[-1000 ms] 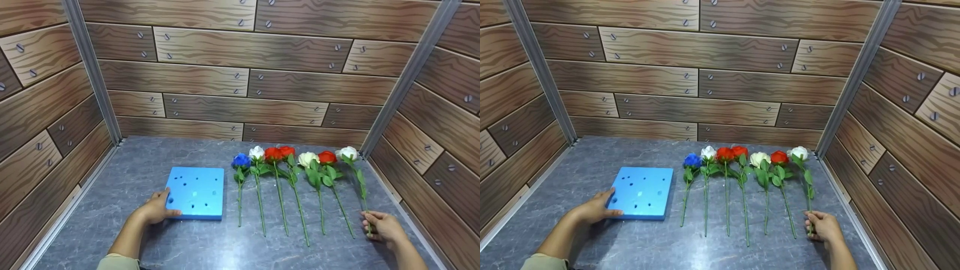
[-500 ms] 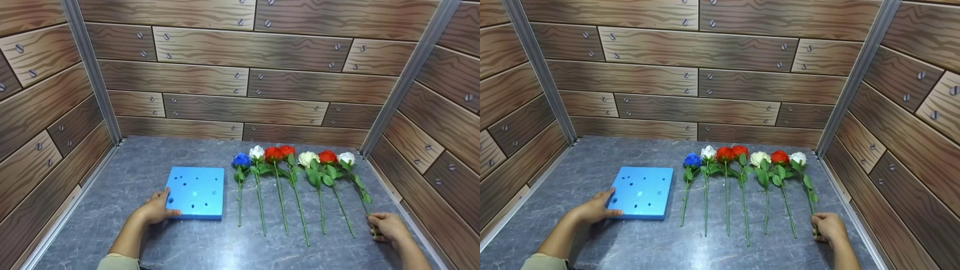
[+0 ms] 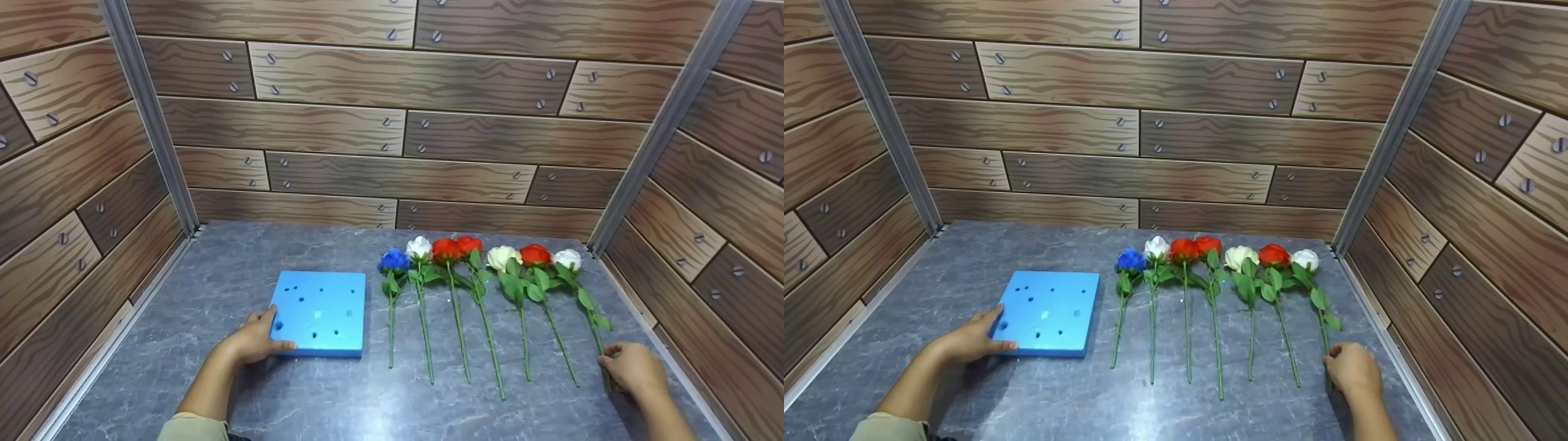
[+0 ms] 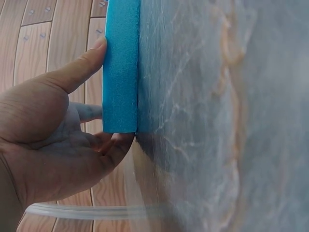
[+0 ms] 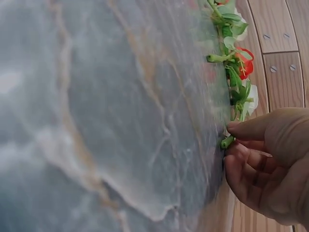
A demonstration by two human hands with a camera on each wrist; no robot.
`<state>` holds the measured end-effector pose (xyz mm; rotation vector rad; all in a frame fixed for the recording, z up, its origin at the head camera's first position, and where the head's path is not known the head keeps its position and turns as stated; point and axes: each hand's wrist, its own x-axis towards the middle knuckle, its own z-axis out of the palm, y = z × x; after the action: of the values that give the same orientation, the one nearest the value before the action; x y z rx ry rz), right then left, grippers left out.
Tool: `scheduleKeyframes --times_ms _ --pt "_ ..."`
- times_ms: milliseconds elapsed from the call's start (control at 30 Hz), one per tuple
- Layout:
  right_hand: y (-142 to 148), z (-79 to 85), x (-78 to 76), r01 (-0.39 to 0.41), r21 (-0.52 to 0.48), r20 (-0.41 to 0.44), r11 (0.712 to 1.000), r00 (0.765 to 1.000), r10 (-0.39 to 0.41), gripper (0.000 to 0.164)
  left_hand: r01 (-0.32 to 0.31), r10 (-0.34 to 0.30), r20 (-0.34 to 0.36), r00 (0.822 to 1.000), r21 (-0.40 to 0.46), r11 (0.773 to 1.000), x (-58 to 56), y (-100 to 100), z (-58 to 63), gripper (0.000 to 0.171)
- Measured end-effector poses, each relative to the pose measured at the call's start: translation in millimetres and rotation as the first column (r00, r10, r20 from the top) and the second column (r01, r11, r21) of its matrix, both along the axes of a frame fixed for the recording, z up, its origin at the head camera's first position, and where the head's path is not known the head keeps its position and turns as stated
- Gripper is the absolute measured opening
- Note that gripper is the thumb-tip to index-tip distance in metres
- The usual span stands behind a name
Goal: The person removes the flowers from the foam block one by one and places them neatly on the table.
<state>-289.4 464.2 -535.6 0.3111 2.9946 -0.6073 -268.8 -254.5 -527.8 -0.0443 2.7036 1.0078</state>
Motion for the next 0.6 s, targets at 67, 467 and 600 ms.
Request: scheduleKeyframes --times_ms 67,467,600 --pt "-2 1.8 -0.1 -0.025 0.059 0.002 0.998 1.0 0.025 0.036 -0.001 0.001 0.003 1.0 0.001 1.0 -0.9 0 0.2 0.118" --pt "-21 29.7 -4.1 -0.103 0.185 0.133 0.977 0.988 0.079 0.045 0.028 -0.031 -0.031 0.999 -0.078 0.997 3.1 4 10.3 0.115" --pt "-40 46.7 -6.8 -0.132 0.22 0.178 0.966 0.98 0.094 0.068 0.035 -0.04 -0.035 0.999 -0.137 0.99 7.2 9 18.3 0.11"
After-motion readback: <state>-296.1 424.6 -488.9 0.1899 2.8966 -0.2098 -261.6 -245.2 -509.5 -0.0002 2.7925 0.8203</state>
